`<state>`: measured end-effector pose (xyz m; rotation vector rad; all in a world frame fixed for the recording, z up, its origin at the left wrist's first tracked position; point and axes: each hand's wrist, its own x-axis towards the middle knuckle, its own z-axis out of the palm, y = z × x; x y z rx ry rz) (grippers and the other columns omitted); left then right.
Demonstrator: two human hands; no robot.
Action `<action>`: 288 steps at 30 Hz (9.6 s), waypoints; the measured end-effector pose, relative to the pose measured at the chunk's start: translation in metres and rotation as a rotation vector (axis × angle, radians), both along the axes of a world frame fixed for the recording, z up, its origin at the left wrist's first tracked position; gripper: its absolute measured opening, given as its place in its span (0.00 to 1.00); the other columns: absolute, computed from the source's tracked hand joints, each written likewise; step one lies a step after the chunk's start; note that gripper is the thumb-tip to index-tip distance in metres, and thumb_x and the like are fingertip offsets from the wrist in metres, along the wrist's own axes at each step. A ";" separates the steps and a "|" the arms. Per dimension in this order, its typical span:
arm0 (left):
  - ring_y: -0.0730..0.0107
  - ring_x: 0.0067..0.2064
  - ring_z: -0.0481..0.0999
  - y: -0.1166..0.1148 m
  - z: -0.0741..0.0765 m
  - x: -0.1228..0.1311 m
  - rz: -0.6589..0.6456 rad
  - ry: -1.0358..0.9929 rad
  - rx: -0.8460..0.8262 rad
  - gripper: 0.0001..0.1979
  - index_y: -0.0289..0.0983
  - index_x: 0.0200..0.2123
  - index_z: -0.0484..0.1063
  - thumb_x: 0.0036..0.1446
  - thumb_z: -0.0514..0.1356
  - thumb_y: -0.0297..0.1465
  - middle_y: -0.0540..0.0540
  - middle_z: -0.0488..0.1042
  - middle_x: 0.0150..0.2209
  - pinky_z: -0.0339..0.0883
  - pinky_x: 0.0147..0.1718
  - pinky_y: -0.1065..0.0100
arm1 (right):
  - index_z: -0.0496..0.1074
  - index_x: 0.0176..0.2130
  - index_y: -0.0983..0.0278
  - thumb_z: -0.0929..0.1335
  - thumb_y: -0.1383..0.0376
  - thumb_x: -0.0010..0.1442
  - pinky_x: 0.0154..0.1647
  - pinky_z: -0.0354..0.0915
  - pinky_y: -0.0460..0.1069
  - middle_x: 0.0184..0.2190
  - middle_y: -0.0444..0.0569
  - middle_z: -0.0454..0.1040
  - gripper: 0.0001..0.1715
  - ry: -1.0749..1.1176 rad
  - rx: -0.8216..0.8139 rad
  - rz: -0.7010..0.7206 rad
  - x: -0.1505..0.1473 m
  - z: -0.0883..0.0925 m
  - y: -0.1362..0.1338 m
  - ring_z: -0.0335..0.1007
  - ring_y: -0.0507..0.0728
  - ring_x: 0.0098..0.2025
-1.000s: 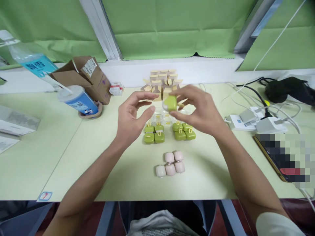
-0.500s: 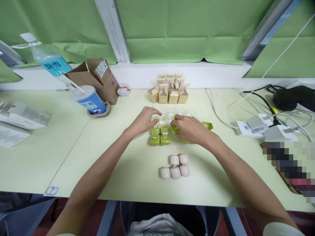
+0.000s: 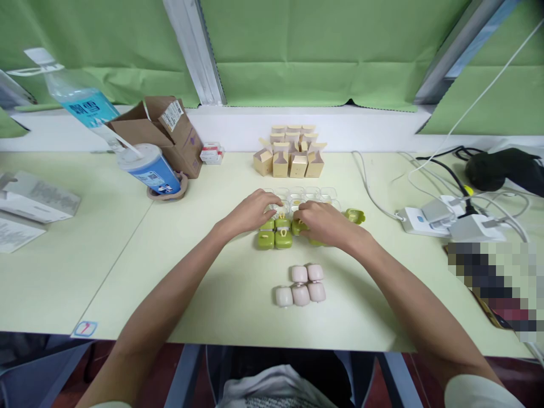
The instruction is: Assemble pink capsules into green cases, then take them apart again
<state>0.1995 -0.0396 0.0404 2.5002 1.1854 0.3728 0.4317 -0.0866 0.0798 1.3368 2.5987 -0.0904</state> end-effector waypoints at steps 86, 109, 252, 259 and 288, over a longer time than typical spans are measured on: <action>0.47 0.58 0.75 0.026 -0.026 -0.008 0.205 -0.046 0.143 0.13 0.36 0.47 0.85 0.65 0.60 0.27 0.40 0.85 0.51 0.68 0.62 0.48 | 0.81 0.40 0.62 0.74 0.64 0.67 0.43 0.60 0.52 0.39 0.51 0.83 0.04 0.536 -0.144 0.050 0.035 -0.044 0.069 0.73 0.62 0.45; 0.57 0.54 0.79 -0.190 -0.063 -0.010 -0.076 -0.188 0.026 0.19 0.42 0.62 0.69 0.71 0.64 0.30 0.41 0.78 0.52 0.77 0.53 0.56 | 0.76 0.65 0.63 0.72 0.52 0.63 0.45 0.74 0.60 0.54 0.59 0.78 0.35 0.736 0.363 -0.416 0.162 -0.108 -0.015 0.75 0.61 0.35; 0.60 0.54 0.80 -0.109 -0.035 0.031 -0.232 -0.701 0.542 0.12 0.42 0.54 0.80 0.69 0.69 0.35 0.40 0.81 0.50 0.83 0.46 0.59 | 0.77 0.41 0.57 0.78 0.64 0.67 0.38 0.80 0.53 0.57 0.57 0.84 0.06 1.653 -0.270 -0.022 0.027 -0.093 -0.093 0.84 0.65 0.57; 0.58 0.53 0.81 -0.111 -0.039 0.033 -0.213 -0.743 0.574 0.15 0.42 0.57 0.77 0.70 0.68 0.35 0.39 0.81 0.52 0.81 0.49 0.54 | 0.70 0.45 0.56 0.77 0.64 0.68 0.31 0.79 0.47 0.60 0.53 0.82 0.14 1.759 -0.443 -0.074 0.023 -0.093 -0.094 0.82 0.51 0.33; 0.48 0.67 0.76 -0.118 -0.039 0.037 -0.124 -0.733 0.655 0.16 0.39 0.54 0.77 0.66 0.72 0.36 0.35 0.77 0.62 0.84 0.53 0.47 | 0.77 0.54 0.56 0.81 0.58 0.63 0.44 0.82 0.52 0.56 0.53 0.80 0.23 1.758 -0.355 -0.137 0.027 -0.088 -0.085 0.85 0.58 0.49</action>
